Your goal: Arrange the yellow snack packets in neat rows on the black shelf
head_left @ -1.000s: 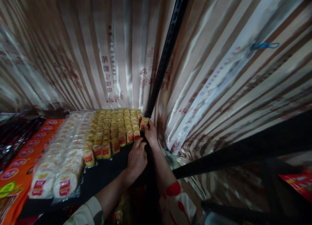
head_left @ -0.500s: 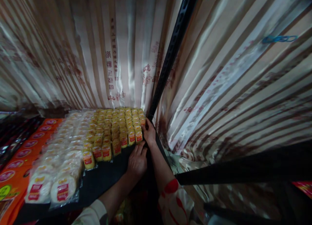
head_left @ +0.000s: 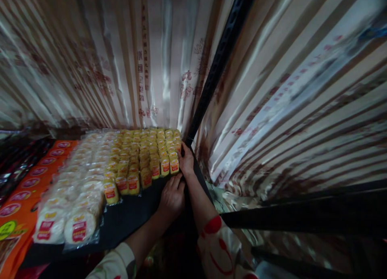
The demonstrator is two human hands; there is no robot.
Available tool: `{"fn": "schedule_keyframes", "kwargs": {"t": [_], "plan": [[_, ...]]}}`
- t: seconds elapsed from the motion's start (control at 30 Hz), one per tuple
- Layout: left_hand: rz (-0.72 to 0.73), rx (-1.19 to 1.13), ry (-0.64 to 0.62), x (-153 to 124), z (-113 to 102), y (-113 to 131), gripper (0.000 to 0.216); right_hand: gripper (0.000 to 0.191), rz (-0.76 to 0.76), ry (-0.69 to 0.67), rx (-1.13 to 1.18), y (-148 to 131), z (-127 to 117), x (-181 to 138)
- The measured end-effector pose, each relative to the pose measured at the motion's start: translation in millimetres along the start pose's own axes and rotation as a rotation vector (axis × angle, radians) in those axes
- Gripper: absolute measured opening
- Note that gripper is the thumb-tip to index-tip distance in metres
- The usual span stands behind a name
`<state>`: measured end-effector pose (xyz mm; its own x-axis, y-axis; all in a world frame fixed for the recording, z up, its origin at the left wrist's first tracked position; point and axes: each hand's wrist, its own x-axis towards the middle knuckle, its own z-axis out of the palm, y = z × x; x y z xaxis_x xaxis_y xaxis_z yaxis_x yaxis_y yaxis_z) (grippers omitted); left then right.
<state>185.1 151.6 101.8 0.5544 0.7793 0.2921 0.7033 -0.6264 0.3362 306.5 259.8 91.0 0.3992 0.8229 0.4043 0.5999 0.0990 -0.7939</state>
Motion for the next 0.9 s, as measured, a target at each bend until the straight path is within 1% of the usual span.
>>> {"fn": "schedule_keyframes", "kwargs": {"t": [0.13,0.37,0.53,0.63,0.73,0.9], "plan": [[0.001,-0.003,-0.011,-0.1,0.6,-0.7,0.033,0.047,0.012,-0.016,0.028,0.2,0.3,0.0],[-0.010,-0.015,-0.035,-0.4,0.9,-1.6,0.033,0.052,0.106,-0.011,0.147,2.0,-3.1,-1.8],[-0.001,-0.023,-0.011,-1.2,0.5,-0.9,0.029,0.052,0.123,-0.051,0.211,-1.9,-6.2,-7.0],[-0.003,-0.020,-0.014,-2.4,-0.6,0.2,0.029,0.050,0.058,-0.068,0.163,-3.4,-7.0,-7.3],[-0.016,0.004,-0.031,-3.3,-1.1,1.0,0.030,0.046,-0.011,-0.038,0.073,-1.6,-6.2,-4.0],[-0.011,0.028,-0.021,-3.2,0.9,1.2,0.029,0.043,0.031,0.027,0.028,3.9,-2.2,1.6]]}}
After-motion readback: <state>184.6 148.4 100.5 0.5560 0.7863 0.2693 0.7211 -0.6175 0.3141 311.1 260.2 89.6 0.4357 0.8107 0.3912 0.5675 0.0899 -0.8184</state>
